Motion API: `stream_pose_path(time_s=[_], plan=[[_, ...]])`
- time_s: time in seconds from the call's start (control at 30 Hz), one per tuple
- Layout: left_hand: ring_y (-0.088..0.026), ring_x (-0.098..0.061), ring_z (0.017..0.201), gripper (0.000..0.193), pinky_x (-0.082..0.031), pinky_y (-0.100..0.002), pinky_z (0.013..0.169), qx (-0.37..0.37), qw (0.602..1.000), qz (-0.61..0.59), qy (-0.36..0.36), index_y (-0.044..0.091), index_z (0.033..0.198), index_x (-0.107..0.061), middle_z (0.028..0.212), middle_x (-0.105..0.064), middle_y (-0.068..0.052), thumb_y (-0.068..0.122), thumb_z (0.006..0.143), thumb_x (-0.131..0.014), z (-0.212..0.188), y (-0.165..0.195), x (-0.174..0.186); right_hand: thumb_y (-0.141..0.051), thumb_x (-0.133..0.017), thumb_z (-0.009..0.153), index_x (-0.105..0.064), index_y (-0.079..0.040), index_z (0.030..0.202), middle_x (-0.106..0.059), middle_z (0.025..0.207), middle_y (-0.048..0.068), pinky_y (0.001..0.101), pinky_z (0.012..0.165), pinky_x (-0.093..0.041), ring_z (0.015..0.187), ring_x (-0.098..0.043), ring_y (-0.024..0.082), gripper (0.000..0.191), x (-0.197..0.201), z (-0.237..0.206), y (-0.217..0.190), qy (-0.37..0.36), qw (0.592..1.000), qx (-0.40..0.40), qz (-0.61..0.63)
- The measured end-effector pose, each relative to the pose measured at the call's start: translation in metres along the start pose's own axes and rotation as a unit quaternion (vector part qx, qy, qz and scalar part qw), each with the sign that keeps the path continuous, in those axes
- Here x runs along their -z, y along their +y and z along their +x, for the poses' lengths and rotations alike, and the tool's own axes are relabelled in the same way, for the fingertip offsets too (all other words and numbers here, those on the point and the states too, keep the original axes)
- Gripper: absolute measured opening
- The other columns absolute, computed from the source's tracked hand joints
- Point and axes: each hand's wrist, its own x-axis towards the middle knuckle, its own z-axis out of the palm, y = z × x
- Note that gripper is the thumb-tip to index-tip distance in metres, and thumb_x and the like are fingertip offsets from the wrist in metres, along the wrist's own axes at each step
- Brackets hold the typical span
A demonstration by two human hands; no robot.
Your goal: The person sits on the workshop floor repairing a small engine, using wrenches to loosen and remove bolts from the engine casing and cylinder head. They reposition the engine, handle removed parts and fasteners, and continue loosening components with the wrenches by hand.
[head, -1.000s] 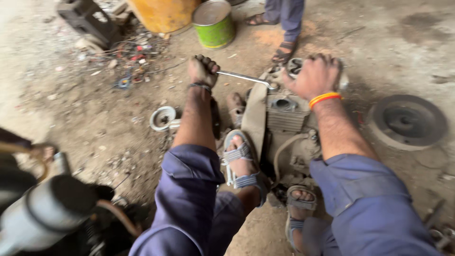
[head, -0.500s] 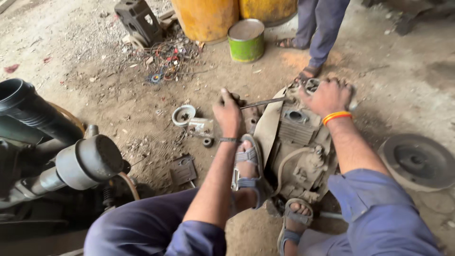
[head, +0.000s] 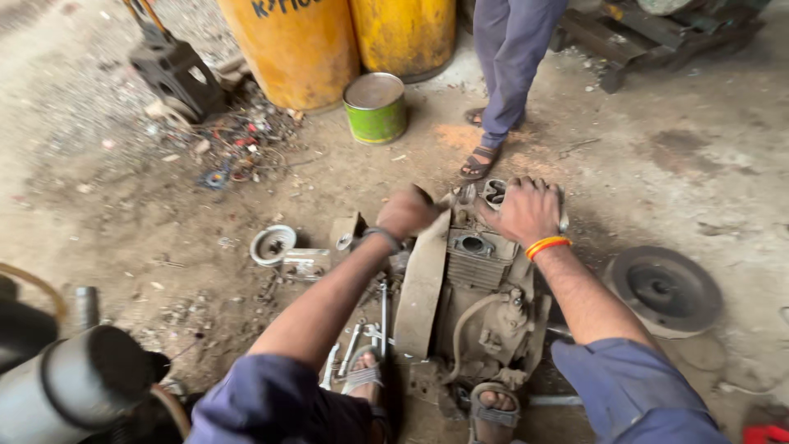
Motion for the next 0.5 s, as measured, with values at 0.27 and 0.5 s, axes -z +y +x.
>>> stream_pose_path(time_s=[0.27,0.5], plan=[[-0.038,-0.072,0.106,0.081,-0.056,-0.045,0.091,-0.086,0.994,-0.044,0.042,0.001,0.104,-0.076,0.108,-0.074,-0.026,0.074,0.069,-0.076,0.053,-0.051,0.011,-0.082,-0.051,0.086,-0.076,-0.008,0.090,-0.074,0.089,0.016,0.0529,0.076,-0.054,0.083,-0.071,0.036,0.079,-0.017,-0.003,-0.003,0.068,0.997,-0.020,-0.016],[-0.033,-0.075,0.097,0.059,-0.049,-0.051,0.104,-0.224,0.965,0.115,0.074,0.011,0.092,-0.082,0.097,-0.078,-0.017,0.062,0.086,-0.053,0.054,-0.040,-0.043,-0.054,-0.066,0.087,-0.072,-0.011,0.132,-0.068,0.116,0.022,0.0492,0.100,-0.050,0.113,-0.062,0.037,0.062,0.013,-0.012,-0.031,0.154,0.987,0.035,0.001]])
